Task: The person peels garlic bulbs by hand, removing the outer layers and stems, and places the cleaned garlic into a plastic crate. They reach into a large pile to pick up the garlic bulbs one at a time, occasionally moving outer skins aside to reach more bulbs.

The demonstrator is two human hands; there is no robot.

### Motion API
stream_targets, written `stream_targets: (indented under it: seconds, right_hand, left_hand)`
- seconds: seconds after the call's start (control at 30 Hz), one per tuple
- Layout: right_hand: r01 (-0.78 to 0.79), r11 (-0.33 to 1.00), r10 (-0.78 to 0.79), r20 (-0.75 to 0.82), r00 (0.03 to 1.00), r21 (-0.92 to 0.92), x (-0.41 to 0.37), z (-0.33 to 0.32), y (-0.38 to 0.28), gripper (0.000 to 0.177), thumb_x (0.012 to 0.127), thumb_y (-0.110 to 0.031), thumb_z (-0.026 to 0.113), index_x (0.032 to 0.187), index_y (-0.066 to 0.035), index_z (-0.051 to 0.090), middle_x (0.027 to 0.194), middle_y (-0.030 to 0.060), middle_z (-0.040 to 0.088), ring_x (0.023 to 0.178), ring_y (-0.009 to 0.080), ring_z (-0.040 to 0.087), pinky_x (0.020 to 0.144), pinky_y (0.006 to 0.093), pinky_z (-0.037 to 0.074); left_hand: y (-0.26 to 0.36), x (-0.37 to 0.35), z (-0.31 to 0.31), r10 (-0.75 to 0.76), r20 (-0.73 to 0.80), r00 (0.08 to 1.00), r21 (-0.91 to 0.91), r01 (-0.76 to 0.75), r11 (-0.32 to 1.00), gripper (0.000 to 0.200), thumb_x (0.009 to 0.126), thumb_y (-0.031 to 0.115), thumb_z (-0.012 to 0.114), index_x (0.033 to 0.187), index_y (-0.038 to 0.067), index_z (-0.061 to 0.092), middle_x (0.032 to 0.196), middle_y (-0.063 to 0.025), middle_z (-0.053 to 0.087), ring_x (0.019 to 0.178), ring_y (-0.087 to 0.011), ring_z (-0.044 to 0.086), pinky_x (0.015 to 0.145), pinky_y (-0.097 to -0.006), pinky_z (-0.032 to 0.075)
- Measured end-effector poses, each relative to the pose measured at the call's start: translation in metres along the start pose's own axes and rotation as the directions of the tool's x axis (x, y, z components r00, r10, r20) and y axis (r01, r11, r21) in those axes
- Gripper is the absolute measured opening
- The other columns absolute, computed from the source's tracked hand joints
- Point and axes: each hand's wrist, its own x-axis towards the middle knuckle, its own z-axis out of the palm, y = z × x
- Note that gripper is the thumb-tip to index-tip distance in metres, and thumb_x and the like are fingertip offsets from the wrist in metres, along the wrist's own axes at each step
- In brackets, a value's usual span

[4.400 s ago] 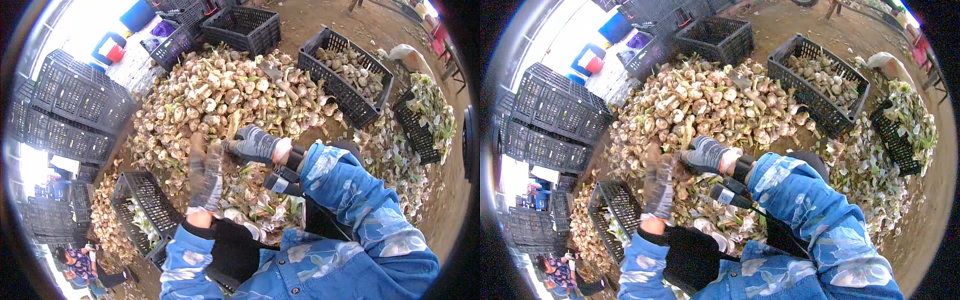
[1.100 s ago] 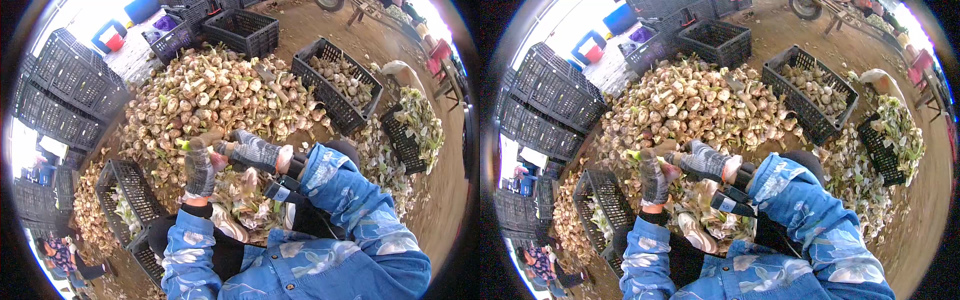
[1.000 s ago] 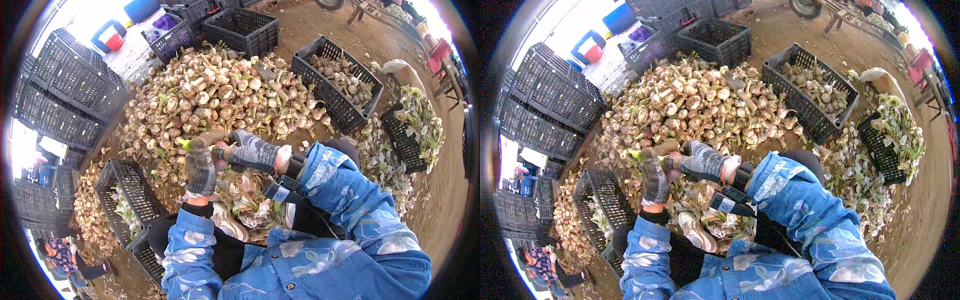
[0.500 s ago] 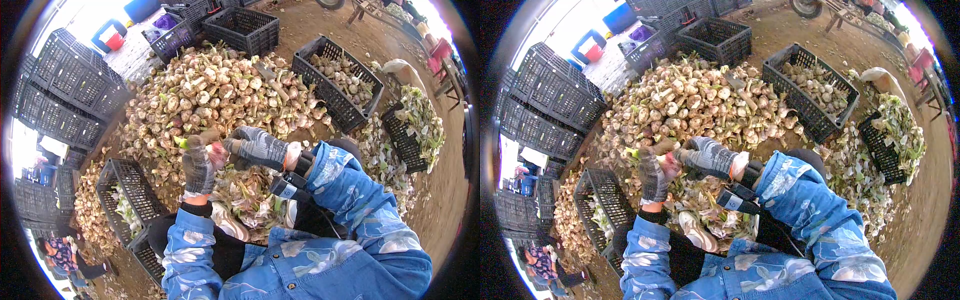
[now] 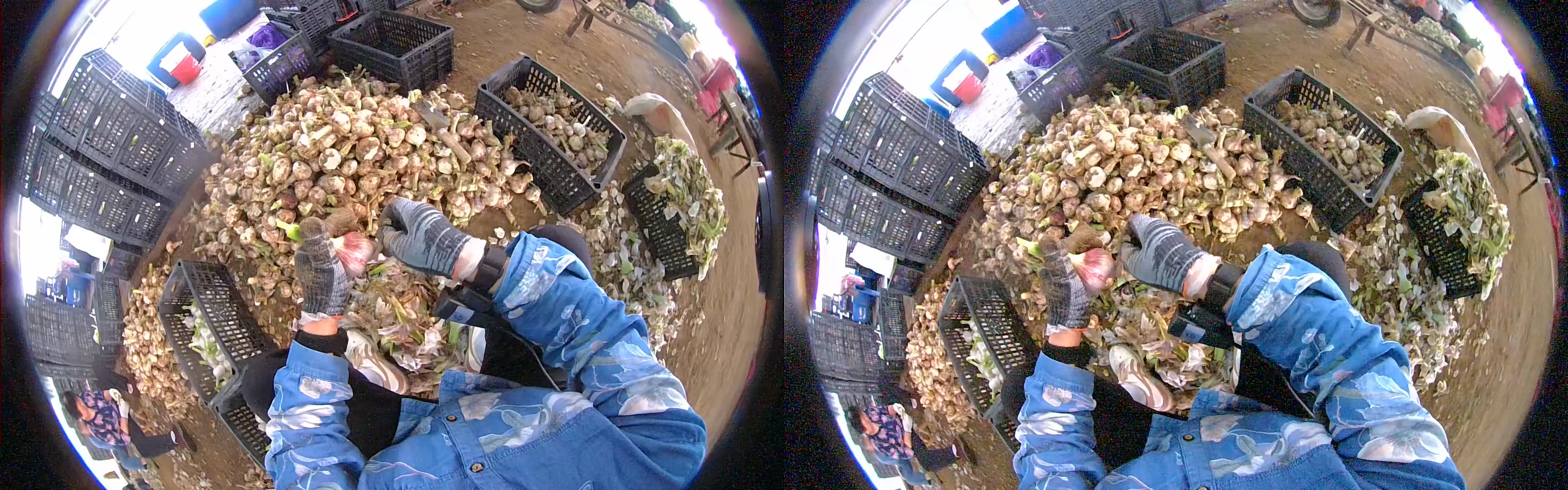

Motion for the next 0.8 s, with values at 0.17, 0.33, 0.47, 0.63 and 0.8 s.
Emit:
stream_targets:
  seconds: [0.17,0.33,0.47,0.63,0.8]
  right_hand:
    - [-0.277,0.929,0.197,0.306,0.931,0.244,0.008,-0.009,0.004,0.036,0.086,-0.035,0.05,0.082,0.001,0.056,0.064,0.0076,0.059,0.054,0.0142,0.058,0.048,0.0265,0.047]
    - [-0.518,0.773,0.26,0.561,0.786,0.367,0.004,-0.012,-0.021,0.05,0.08,-0.051,0.053,0.083,-0.002,0.058,0.067,0.004,0.057,0.056,0.0117,0.058,0.049,0.024,0.048]
    - [-0.476,0.796,0.172,0.614,0.77,0.373,0.002,-0.018,-0.01,0.046,0.08,-0.046,0.057,0.085,-0.001,0.059,0.071,0.0063,0.06,0.059,0.0131,0.058,0.055,0.0255,0.051]
    - [-0.589,0.686,0.292,0.579,0.761,0.427,0.002,-0.02,-0.014,0.035,0.081,-0.035,0.059,0.085,0.0,0.059,0.072,0.0073,0.061,0.061,0.0133,0.058,0.055,0.0258,0.047]
    - [-0.202,0.958,0.086,0.467,0.88,0.204,0.0,-0.022,-0.02,0.026,0.077,-0.024,0.059,0.083,0.001,0.057,0.07,0.0066,0.061,0.06,0.0125,0.055,0.053,0.0264,0.044]
  left_hand:
    - [0.004,0.006,0.0,-0.064,0.029,0.998,-0.041,0.065,0.997,0.071,0.076,0.062,0.05,0.107,-0.002,0.051,0.088,-0.0117,0.057,0.07,-0.0188,0.053,0.061,-0.0308,0.048]
    - [0.039,-0.014,0.014,-0.143,0.195,0.97,0.056,0.135,0.989,0.078,0.078,0.068,0.038,0.108,-0.003,0.053,0.099,-0.0118,0.056,0.075,-0.0172,0.056,0.063,-0.0311,0.05]
    - [0.042,-0.016,0.013,0.02,0.227,0.974,0.257,-0.08,0.963,0.073,0.082,0.06,0.041,0.115,-0.003,0.049,0.11,-0.0139,0.055,0.088,-0.0208,0.057,0.077,-0.0329,0.048]
    - [0.031,-0.013,0.003,-0.001,0.183,0.983,0.214,-0.038,0.976,0.052,0.089,0.046,0.038,0.106,0.001,0.058,0.099,-0.0107,0.061,0.086,-0.0184,0.058,0.076,-0.0297,0.045]
    - [0.038,-0.018,0.009,-0.114,0.266,0.957,0.37,0.007,0.929,0.059,0.086,0.051,0.043,0.114,0.0,0.052,0.099,-0.0092,0.06,0.076,-0.0163,0.059,0.067,-0.0274,0.048]
